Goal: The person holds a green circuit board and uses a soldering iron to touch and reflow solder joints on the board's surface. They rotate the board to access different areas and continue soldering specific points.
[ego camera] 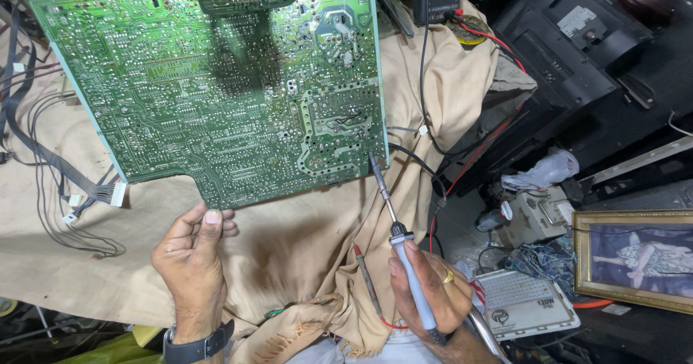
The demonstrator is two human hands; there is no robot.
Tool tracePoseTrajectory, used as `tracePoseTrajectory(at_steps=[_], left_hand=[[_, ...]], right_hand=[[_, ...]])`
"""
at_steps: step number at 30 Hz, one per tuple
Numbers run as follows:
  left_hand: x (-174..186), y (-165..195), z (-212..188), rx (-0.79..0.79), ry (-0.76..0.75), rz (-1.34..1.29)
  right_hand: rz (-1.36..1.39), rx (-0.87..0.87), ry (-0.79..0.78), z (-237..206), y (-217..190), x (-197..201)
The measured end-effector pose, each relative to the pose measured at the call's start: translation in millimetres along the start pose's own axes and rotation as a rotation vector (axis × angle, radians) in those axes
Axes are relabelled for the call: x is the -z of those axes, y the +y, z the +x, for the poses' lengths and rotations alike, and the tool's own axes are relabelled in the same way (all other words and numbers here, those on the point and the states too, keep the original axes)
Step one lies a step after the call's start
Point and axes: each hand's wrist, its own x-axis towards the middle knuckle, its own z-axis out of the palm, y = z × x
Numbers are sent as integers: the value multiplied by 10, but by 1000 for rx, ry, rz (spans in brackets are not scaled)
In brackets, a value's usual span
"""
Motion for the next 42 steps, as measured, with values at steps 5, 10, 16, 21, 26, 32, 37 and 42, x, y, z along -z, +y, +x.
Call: tracePoseTrajectory(at_steps=[5,10,16,21,26,32,37,42], left_hand=[[11,-11,-7,3,4,-4],[4,-14,2,-3,14,11],[17,-12,-2,0,4,13],[29,-28,1,-10,-3,5],[30,-33,-6,-13,-2,-3],[3,8,7,2,12,9],[4,10,1,-5,3,30],[13,-10,6,1,4,18]], right_hand=[[7,-78,17,-55,-6,-4],[31,-73,13,-64,5,-11],[10,-75,10,-42,2,-16],[-21,-45,1,-47,-14,-25],[-5,-121,2,-59,-56,-58],[29,-126,34,-36,-18,-42],[52,-89,27,-81,20,19],[71,-94,39,-114,62,-24]])
